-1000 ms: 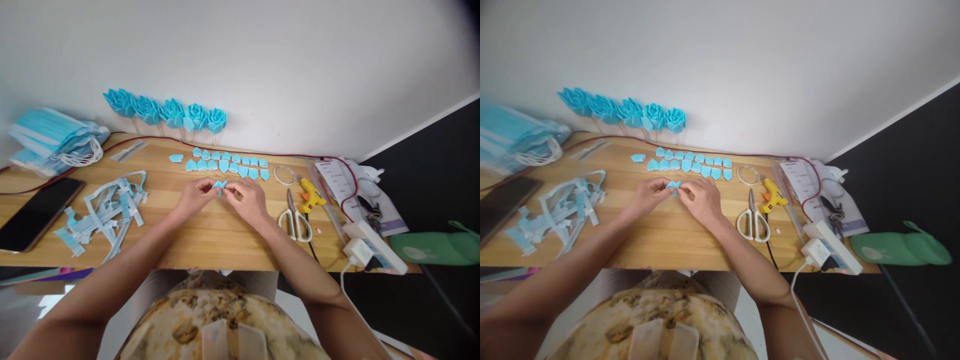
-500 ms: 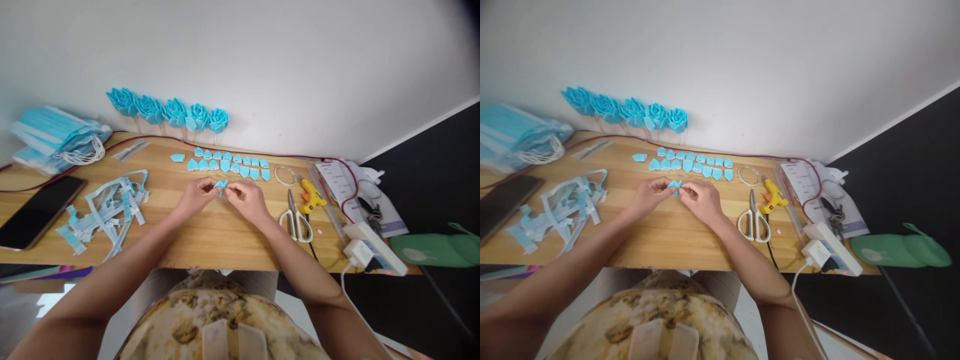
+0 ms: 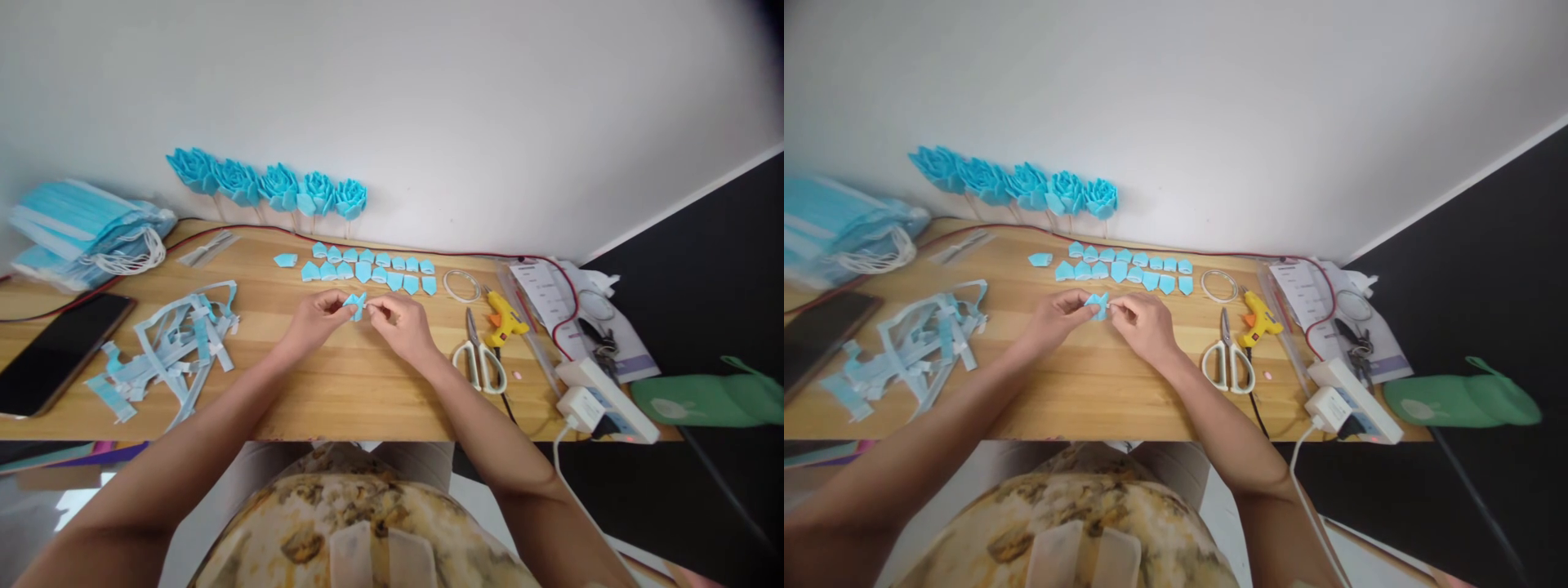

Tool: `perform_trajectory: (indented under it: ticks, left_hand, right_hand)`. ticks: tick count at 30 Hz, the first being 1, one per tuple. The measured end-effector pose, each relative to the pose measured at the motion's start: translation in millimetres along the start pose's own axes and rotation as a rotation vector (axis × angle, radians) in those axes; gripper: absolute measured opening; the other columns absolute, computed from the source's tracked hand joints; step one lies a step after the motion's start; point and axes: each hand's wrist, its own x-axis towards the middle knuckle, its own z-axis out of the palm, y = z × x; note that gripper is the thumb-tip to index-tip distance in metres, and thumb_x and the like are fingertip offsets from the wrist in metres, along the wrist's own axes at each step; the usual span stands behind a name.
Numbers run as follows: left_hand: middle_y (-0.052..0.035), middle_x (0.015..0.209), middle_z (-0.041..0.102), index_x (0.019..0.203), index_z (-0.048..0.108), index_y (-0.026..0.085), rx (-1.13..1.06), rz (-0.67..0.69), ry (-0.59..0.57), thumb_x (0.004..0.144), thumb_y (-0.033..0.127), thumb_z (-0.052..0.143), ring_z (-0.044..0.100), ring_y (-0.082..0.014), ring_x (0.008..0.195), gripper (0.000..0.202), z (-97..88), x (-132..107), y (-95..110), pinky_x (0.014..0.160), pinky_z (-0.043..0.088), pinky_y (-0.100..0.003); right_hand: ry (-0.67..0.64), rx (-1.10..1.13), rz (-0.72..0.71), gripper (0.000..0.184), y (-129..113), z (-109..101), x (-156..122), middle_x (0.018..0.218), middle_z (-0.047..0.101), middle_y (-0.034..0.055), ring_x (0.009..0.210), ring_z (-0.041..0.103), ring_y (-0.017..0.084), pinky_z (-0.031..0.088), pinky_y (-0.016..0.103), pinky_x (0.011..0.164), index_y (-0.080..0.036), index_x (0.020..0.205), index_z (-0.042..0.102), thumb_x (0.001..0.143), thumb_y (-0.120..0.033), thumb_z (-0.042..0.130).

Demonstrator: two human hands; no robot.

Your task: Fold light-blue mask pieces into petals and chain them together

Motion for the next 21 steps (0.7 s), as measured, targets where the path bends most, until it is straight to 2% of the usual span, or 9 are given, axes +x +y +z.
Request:
perform_trajectory:
  ticks: [5,9,12,15,18,21]
  left_hand:
    - [0.0019,0.067,0.058,0.07,0.063,0.016,-0.086,-0.044,0.029,0.069,0.039,0.071,0.049,-0.0105,0.063,0.024,-3.4,2,-1,0.063,0.038,-0.024]
    - [0.0026,0.064,0.056,0.068,0.062,0.016,-0.12,-0.079,0.02,0.067,0.039,0.072,0.047,-0.0102,0.062,0.026,-4.9,3,1,0.062,0.037,-0.023]
    - [0.002,0.065,0.057,0.068,0.062,0.016,-0.143,-0.092,0.001,0.066,0.04,0.073,0.048,-0.0108,0.063,0.026,-4.3,2,4,0.063,0.038,-0.023]
    - [0.0022,0.064,0.056,0.066,0.061,0.017,-0.126,-0.107,-0.019,0.064,0.041,0.074,0.048,-0.0111,0.062,0.028,-3.6,1,5,0.062,0.038,-0.024]
    - [0.0026,0.063,0.056,0.067,0.062,0.017,-0.087,-0.101,-0.032,0.065,0.042,0.073,0.047,-0.0109,0.06,0.028,-3.8,1,4,0.061,0.038,-0.024]
    - [0.0019,0.063,0.055,0.066,0.061,0.017,-0.065,-0.062,-0.01,0.071,0.044,0.067,0.048,-0.0119,0.062,0.028,-4.6,1,3,0.064,0.04,-0.025]
  right_hand:
    - [-0.041,0.262,0.106,0.023,2,-11,3,0.079,0.07,0.0016,0.078,0.063,0.015,0.046,0.028,0.076,-0.022,0.088,0.071,0.089,-0.03,0.049]
    - [0.026,0.399,0.227,0.025,7,-16,7,0.083,0.069,0.002,0.082,0.062,0.015,0.047,0.028,0.078,-0.02,0.092,0.07,0.089,-0.034,0.048]
    - [-0.099,0.523,0.286,0.024,10,-13,8,0.092,0.069,0.0025,0.088,0.062,0.016,0.046,0.028,0.081,-0.021,0.093,0.069,0.086,-0.038,0.054]
    - [-0.2,0.618,0.327,0.021,11,-8,8,0.082,0.066,0.0,0.076,0.059,0.013,0.044,0.026,0.072,-0.02,0.086,0.068,0.081,-0.039,0.061]
    - [-0.206,0.632,0.33,0.02,11,-5,7,0.068,0.058,-0.0034,0.063,0.05,0.01,0.039,0.023,0.062,-0.018,0.073,0.062,0.077,-0.038,0.063]
    - [-0.179,0.588,0.327,0.022,11,-4,6,0.064,0.053,-0.0042,0.059,0.046,0.009,0.035,0.022,0.058,-0.018,0.069,0.058,0.077,-0.038,0.062]
